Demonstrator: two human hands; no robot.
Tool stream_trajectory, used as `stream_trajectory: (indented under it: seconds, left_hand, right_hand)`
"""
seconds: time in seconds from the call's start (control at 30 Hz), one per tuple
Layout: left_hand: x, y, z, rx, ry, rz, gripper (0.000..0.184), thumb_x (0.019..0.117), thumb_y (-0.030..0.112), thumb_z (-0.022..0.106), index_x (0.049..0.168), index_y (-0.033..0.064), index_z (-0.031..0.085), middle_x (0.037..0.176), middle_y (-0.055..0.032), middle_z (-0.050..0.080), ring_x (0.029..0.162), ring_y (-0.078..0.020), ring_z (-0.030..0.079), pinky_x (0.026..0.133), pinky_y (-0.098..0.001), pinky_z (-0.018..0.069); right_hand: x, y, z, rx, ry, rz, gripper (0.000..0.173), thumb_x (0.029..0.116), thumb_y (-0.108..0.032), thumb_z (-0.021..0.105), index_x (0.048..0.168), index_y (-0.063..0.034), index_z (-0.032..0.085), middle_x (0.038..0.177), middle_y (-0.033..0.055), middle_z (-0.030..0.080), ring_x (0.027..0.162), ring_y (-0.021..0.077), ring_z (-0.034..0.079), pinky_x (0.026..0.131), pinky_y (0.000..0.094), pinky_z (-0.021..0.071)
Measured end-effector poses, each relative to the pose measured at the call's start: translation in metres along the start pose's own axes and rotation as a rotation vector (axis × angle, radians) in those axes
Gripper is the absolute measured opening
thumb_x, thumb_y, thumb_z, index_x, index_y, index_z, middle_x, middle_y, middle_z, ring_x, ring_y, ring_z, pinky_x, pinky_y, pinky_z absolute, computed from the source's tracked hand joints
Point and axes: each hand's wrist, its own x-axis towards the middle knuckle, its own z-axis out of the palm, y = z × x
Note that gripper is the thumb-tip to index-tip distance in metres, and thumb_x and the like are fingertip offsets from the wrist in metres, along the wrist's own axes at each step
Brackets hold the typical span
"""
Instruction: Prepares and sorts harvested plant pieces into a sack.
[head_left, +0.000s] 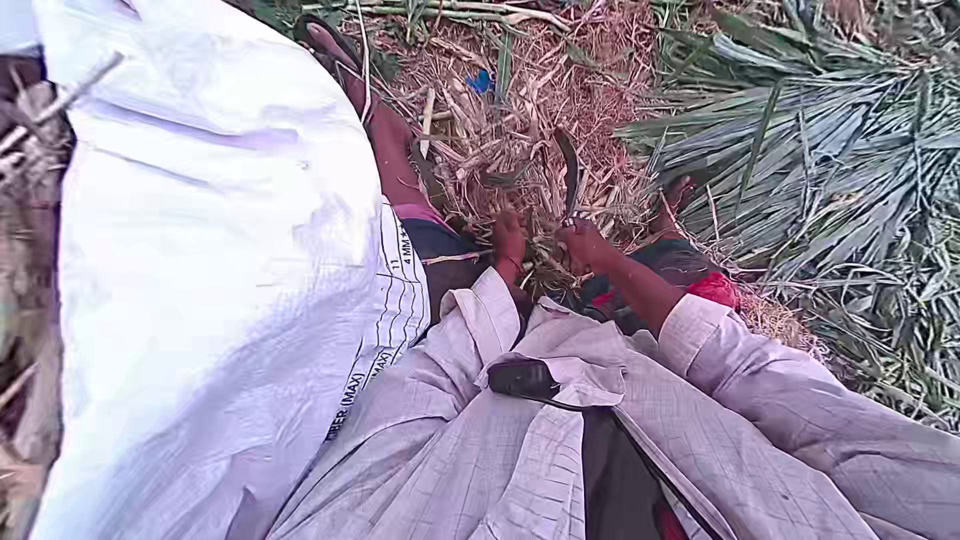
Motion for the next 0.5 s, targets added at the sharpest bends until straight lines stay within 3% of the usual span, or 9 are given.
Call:
stream_trajectory:
  seconds: [0.13,0.23,0.3,0.33,0.4,0.5]
  left_hand:
    - [-0.024,-0.003,-0.024,0.111,-0.146,0.054,0.055,0.1123,0.035,0.027,0.13,-0.0041,0.06,0.121,-0.022,0.068,0.111,-0.0314,0.066,0.098,-0.0506,0.0519]
    - [-0.045,0.0,-0.04,0.208,-0.23,0.038,0.049,0.1118,0.033,0.036,0.134,-0.0048,0.058,0.122,-0.0227,0.067,0.108,-0.0305,0.068,0.096,-0.0482,0.0536]
    - [-0.053,0.004,-0.043,0.229,-0.278,-0.067,0.049,0.1116,0.036,0.04,0.137,-0.0026,0.056,0.125,-0.0215,0.066,0.105,-0.0281,0.068,0.094,-0.046,0.0535]
    - [-0.057,0.004,-0.043,0.238,-0.301,-0.113,0.049,0.1113,0.038,0.041,0.138,-0.001,0.056,0.125,-0.0207,0.066,0.104,-0.0277,0.067,0.092,-0.046,0.053]
    - [-0.06,0.0,-0.042,0.296,-0.348,-0.137,0.049,0.1108,0.038,0.042,0.139,0.0004,0.056,0.122,-0.0204,0.067,0.101,-0.028,0.067,0.089,-0.0468,0.053]
    - [-0.063,-0.001,-0.039,0.391,-0.396,-0.145,0.049,0.1099,0.037,0.044,0.14,-0.0001,0.054,0.124,-0.0206,0.066,0.103,-0.029,0.066,0.091,-0.0478,0.052]
  right_hand:
    - [-0.028,0.013,-0.024,0.125,0.343,-0.192,0.028,0.1085,-0.026,0.048,0.121,-0.0015,0.052,0.075,0.0075,0.063,0.053,0.0161,0.06,0.051,0.0322,0.0548]
    - [-0.064,0.032,-0.068,-0.121,0.559,-0.34,0.039,0.1077,-0.028,0.047,0.13,0.0042,0.048,0.076,0.0064,0.067,0.053,0.0151,0.063,0.054,0.0338,0.0583]
    - [-0.089,0.047,-0.09,-0.199,0.581,-0.324,0.044,0.1068,-0.028,0.048,0.135,0.0058,0.046,0.082,0.0093,0.067,0.059,0.0174,0.065,0.059,0.037,0.0593]
    - [-0.099,0.055,-0.095,-0.16,0.563,-0.303,0.041,0.1071,-0.028,0.049,0.134,0.0034,0.047,0.081,0.0081,0.068,0.057,0.016,0.066,0.056,0.0343,0.0593]
    - [-0.117,0.063,-0.094,0.05,0.523,-0.26,0.029,0.1084,-0.026,0.048,0.126,-0.0026,0.049,0.074,0.0042,0.068,0.051,0.0128,0.064,0.049,0.0283,0.057]
    - [-0.128,0.055,-0.082,0.48,0.459,-0.192,0.021,0.1114,-0.028,0.043,0.12,-0.0091,0.049,0.073,0.003,0.062,0.052,0.0115,0.059,0.048,0.0248,0.0522]
